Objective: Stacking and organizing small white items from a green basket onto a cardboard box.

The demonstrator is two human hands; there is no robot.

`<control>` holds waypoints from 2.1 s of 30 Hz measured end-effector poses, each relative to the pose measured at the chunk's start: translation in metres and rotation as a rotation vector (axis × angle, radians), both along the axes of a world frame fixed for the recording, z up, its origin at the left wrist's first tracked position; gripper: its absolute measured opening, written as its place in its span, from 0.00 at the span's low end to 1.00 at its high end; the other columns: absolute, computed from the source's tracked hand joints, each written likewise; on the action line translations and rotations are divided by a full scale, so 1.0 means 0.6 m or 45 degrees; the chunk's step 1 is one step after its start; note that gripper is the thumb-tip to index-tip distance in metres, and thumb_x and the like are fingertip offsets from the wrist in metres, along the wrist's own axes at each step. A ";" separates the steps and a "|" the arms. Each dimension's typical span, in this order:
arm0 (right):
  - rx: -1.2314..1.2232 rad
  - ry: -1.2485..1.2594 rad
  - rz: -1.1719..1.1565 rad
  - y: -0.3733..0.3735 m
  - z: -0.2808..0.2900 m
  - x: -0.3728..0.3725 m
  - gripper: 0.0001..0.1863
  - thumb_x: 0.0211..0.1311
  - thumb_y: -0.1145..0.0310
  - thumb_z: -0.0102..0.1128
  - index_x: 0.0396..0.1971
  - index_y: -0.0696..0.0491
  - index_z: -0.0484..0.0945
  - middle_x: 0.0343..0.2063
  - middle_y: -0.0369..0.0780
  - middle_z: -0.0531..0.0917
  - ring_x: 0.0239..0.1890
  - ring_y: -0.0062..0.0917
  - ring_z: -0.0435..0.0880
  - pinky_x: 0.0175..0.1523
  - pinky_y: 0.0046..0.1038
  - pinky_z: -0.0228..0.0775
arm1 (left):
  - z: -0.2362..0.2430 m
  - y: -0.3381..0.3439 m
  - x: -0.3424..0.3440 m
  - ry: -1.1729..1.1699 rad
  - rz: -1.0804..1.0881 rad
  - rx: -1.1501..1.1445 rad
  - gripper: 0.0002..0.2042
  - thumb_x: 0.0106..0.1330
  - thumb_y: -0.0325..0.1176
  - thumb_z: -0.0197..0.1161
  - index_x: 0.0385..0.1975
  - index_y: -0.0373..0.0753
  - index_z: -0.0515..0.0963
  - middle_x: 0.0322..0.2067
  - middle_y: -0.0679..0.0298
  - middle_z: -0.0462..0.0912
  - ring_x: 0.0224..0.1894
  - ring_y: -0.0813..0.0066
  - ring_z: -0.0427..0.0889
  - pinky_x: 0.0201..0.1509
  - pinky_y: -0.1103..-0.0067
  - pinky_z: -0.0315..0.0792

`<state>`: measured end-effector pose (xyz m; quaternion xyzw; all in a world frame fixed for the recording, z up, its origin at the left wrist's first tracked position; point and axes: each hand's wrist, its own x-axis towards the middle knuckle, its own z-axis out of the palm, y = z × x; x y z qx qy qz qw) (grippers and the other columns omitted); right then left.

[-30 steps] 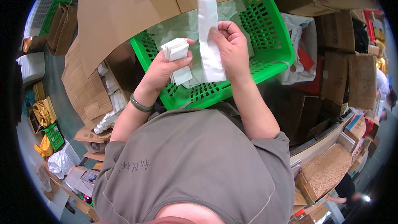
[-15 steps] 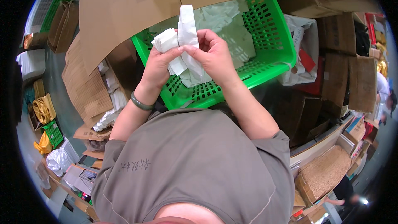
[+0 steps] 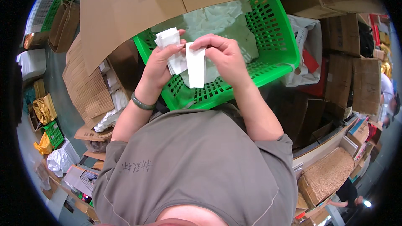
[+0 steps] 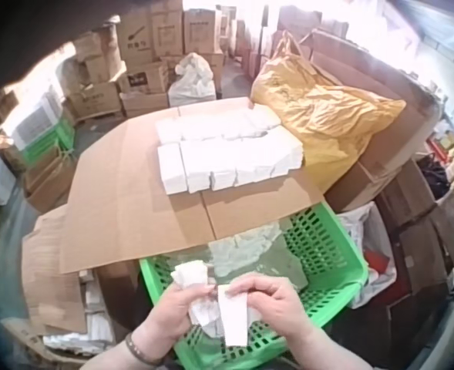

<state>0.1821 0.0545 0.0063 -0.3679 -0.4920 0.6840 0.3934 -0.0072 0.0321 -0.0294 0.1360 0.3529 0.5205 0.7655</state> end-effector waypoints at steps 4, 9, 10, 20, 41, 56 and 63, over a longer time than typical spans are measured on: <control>-0.235 0.294 0.176 0.007 0.036 0.014 0.10 0.61 0.77 0.49 0.34 0.62 0.80 0.38 0.41 0.80 0.39 0.21 0.77 0.49 0.22 0.67 | -0.002 0.002 0.006 -0.003 -0.162 -0.009 0.19 0.66 0.38 0.58 0.53 0.37 0.69 0.37 0.65 0.78 0.39 0.78 0.78 0.44 0.79 0.74; -0.273 0.228 0.120 -0.004 0.016 -0.029 0.10 0.55 0.82 0.60 0.37 0.59 0.76 0.36 0.35 0.80 0.39 0.15 0.77 0.45 0.19 0.71 | -0.002 -0.003 0.005 -0.084 -0.343 0.021 0.29 0.67 0.58 0.45 0.54 0.36 0.67 0.43 0.63 0.78 0.45 0.76 0.78 0.47 0.78 0.76; -0.165 0.158 0.030 -0.003 0.014 -0.038 0.10 0.55 0.82 0.60 0.38 0.58 0.76 0.35 0.35 0.79 0.38 0.15 0.77 0.45 0.18 0.71 | 0.001 -0.002 0.008 -0.039 -0.352 0.025 0.32 0.65 0.62 0.41 0.54 0.37 0.66 0.45 0.63 0.76 0.46 0.75 0.78 0.48 0.77 0.76; 0.558 -0.536 -0.286 -0.006 0.002 -0.067 0.14 0.50 0.80 0.64 0.39 0.55 0.76 0.33 0.36 0.79 0.37 0.22 0.78 0.41 0.22 0.72 | 0.019 -0.006 0.011 0.027 -0.362 0.039 0.19 0.70 0.43 0.49 0.53 0.37 0.68 0.43 0.66 0.76 0.42 0.77 0.78 0.45 0.77 0.75; 1.322 -1.428 0.264 -0.062 -0.028 -0.079 0.31 0.58 0.58 0.57 0.62 0.49 0.64 0.64 0.40 0.62 0.69 0.33 0.54 0.68 0.49 0.43 | -0.008 0.004 0.002 -0.382 0.018 -0.132 0.24 0.71 0.53 0.42 0.42 0.35 0.70 0.41 0.55 0.78 0.47 0.63 0.78 0.54 0.70 0.72; 0.542 -1.692 0.862 0.135 -0.224 0.070 0.13 0.58 0.66 0.56 0.42 0.54 0.78 0.43 0.44 0.80 0.44 0.38 0.79 0.48 0.35 0.71 | 0.005 0.009 -0.015 -0.472 0.281 0.064 0.25 0.70 0.58 0.39 0.44 0.39 0.68 0.27 0.67 0.67 0.30 0.75 0.67 0.42 0.74 0.68; 1.268 -1.918 0.875 0.133 -0.355 0.031 0.11 0.55 0.72 0.50 0.38 0.52 0.77 0.42 0.41 0.77 0.52 0.33 0.73 0.56 0.34 0.66 | 0.009 0.010 -0.010 -0.426 0.240 0.040 0.28 0.70 0.59 0.38 0.46 0.37 0.68 0.28 0.66 0.68 0.31 0.74 0.67 0.41 0.75 0.68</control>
